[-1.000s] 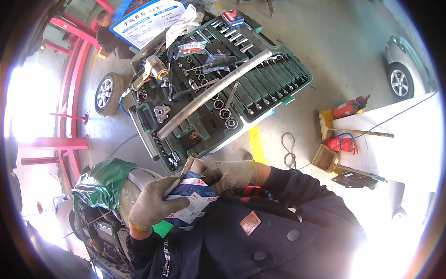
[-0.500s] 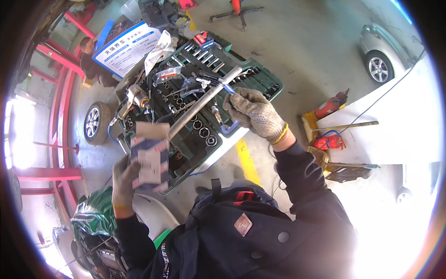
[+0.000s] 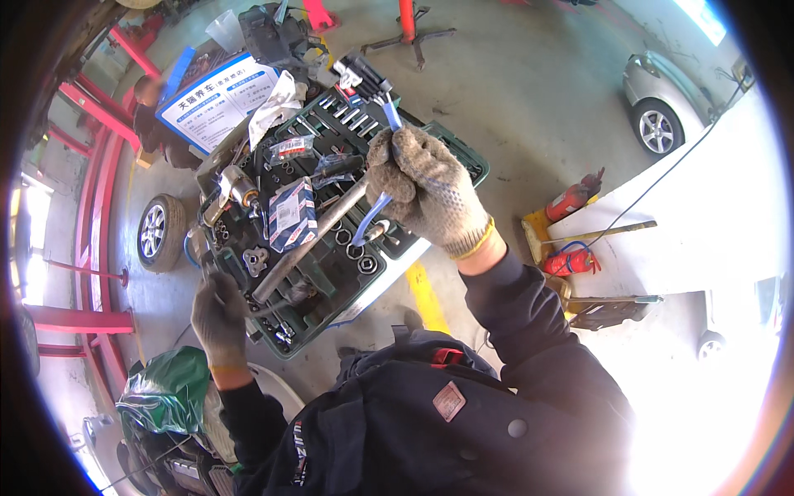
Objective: The person secures a flexible air intake hose to the engine using a zip tie and then uses a ratchet to tighten a bolt on the engine. They then walk to a tool cart, select a socket, attach it to the ratchet, and return to the engine bay to continue working.
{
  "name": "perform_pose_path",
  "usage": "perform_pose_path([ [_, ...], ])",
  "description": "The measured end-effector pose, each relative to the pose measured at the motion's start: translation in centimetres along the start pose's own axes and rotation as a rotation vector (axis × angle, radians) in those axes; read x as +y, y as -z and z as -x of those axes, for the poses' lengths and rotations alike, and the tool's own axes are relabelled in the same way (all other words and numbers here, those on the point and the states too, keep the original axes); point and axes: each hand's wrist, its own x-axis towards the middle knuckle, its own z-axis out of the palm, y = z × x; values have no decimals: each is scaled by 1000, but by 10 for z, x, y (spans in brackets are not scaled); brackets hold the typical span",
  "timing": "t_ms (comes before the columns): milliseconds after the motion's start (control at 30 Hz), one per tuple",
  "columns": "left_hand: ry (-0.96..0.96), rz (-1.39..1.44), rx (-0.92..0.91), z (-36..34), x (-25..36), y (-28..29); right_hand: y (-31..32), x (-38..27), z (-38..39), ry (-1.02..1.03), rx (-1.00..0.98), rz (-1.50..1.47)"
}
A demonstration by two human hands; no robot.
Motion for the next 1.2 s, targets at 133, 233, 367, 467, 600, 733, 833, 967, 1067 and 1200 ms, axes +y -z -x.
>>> perform_pose_path([
  [133, 554, -225, -266, 47, -23, -28, -44, 3, 12, 84, -80, 73],
  [233, 722, 49, -313, 61, -60, -61, -56, 17, 38, -50, -187, 20],
  [367, 544, 135, -131, 62, -68, -77, -33, 36, 90, -404, -16, 34],
  [467, 304, 85, -314, 68, -41, -64, 7, 53, 113, -620, 189, 302],
  [600, 166, -230, -348, 87, -19, -60, 41, 82, 102, -527, 114, 1573],
  [733, 49, -366, -388, 101, -19, -75, 26, 90, 68, -204, 113, 1101],
  [833, 28, -511, -387, 110, -22, -83, 1, 90, 39, -279, -65, 1021],
  [967, 97, -527, -394, 121, -22, -80, -20, 88, 32, -489, -182, 786],
  [1067, 202, -460, -389, 128, -21, -75, -19, 91, 42, -351, -206, 625],
  [1200, 348, -313, -378, 133, -23, -69, -11, 102, 57, -130, -233, 817],
])
